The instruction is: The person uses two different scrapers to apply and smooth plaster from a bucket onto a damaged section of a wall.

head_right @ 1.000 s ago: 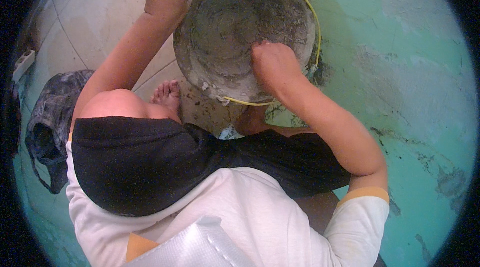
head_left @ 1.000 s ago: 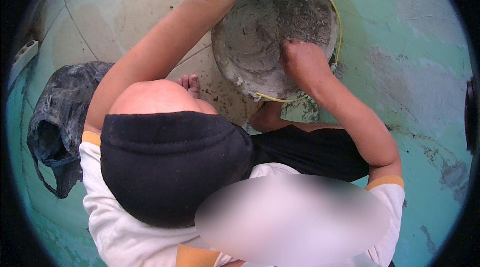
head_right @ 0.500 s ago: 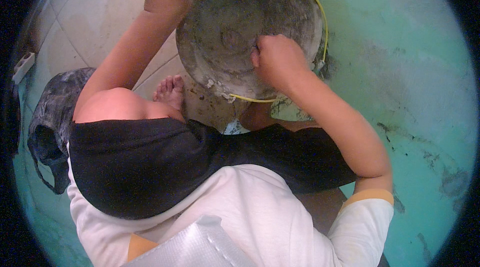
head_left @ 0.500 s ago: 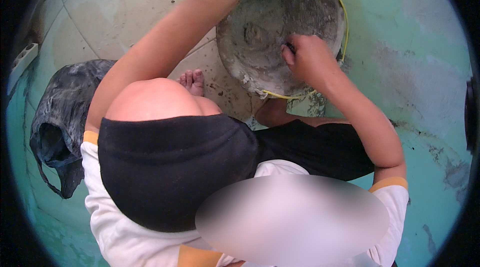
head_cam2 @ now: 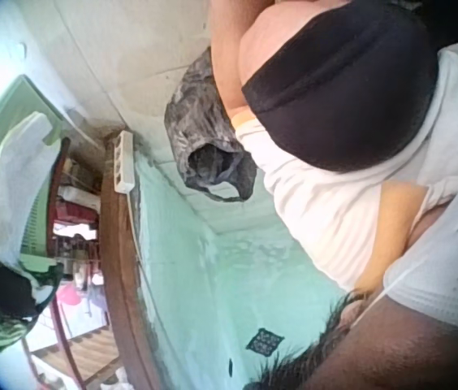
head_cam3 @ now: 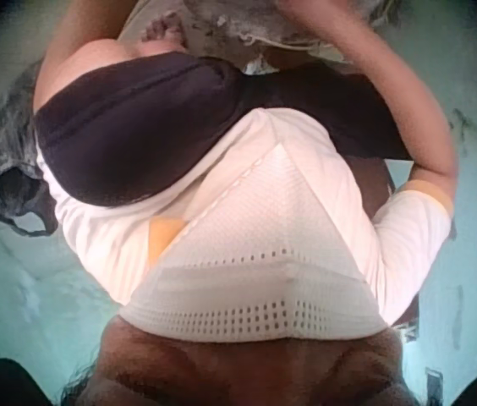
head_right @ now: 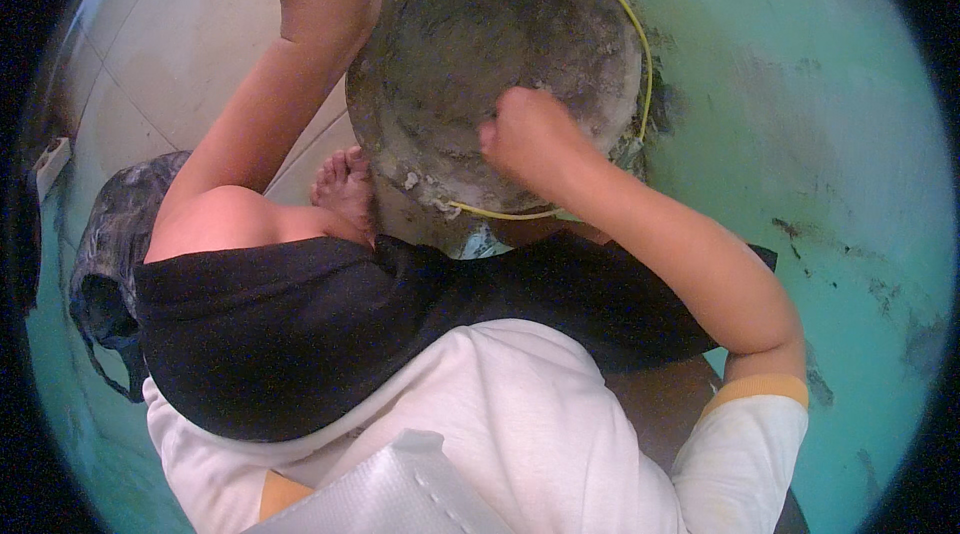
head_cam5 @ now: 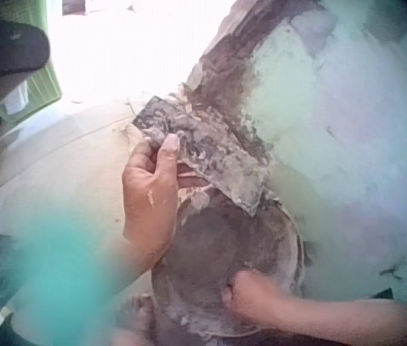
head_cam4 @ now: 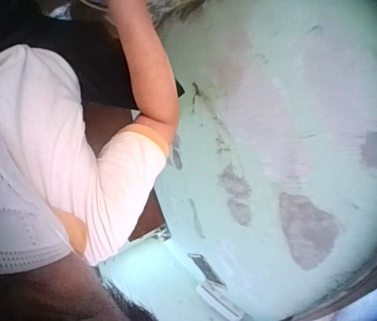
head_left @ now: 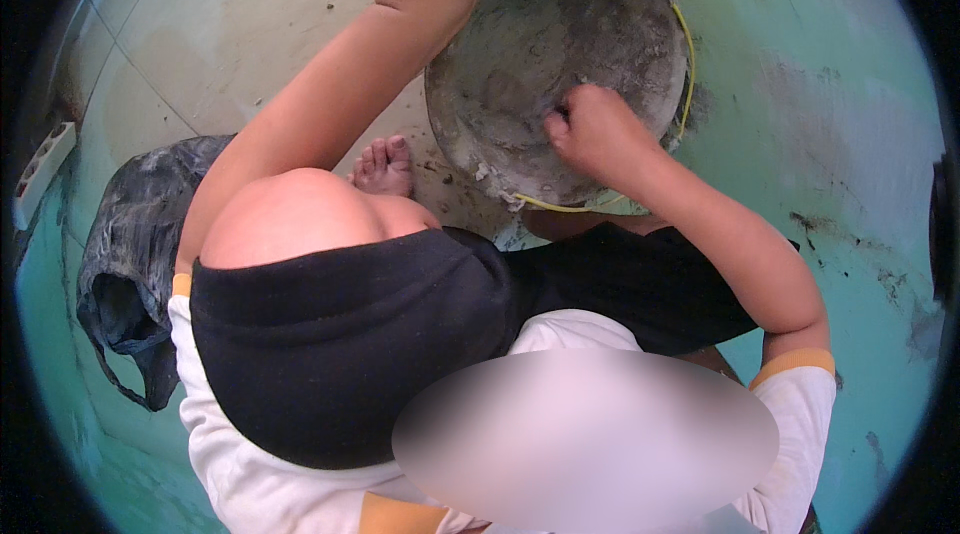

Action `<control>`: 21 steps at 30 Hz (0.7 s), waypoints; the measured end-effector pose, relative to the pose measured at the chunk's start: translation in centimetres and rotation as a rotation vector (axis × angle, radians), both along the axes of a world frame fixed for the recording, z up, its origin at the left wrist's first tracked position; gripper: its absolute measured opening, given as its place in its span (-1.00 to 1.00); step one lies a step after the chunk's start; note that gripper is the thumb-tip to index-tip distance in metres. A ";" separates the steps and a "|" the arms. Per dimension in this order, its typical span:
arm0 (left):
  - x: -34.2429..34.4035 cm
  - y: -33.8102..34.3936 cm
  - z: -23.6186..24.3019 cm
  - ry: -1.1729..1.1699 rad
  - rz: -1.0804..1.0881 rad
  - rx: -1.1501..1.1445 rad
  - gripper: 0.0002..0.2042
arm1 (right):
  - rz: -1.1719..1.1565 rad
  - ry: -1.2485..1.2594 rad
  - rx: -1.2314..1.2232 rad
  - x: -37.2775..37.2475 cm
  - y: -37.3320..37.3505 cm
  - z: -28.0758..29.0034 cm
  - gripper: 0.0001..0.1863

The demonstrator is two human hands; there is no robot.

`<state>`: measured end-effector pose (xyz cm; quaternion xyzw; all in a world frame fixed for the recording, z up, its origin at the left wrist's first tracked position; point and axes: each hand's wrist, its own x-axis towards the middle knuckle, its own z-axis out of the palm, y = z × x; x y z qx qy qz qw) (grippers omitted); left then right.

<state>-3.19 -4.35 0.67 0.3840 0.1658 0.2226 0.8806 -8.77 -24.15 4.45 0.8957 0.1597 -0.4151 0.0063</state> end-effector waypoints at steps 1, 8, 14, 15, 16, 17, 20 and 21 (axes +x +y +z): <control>0.0 -0.2 -0.3 0.007 -0.030 0.007 -0.77 | -0.065 0.050 0.029 -0.4 0.3 -0.1 -0.70; -0.1 -0.3 -0.8 0.028 -0.085 -0.013 -0.80 | -0.516 0.160 0.097 -1.3 -0.2 -1.2 -0.63; 0.0 0.2 -0.5 0.005 -0.088 -0.021 -0.80 | -0.751 0.207 0.222 -0.9 0.8 -2.8 -0.64; 0.0 0.2 -0.6 0.013 -0.080 -0.013 -0.80 | -0.830 0.247 0.243 -0.5 0.8 -2.6 -0.65; 0.0 0.5 -0.8 0.014 -0.072 -0.007 -0.80 | -0.913 0.285 0.263 -0.2 0.6 -2.3 -0.66; 0.1 0.8 -1.0 0.019 -0.063 -0.002 -0.80 | -0.889 0.278 0.265 0.0 0.0 -2.1 -0.66; -0.3 2.1 -1.7 0.039 -0.030 -0.003 -0.80 | -0.814 0.259 0.217 0.8 -2.1 -0.6 -0.66; -0.7 2.6 -1.8 0.048 -0.017 0.004 -0.79 | -0.779 0.260 0.178 1.2 -2.5 0.1 -0.65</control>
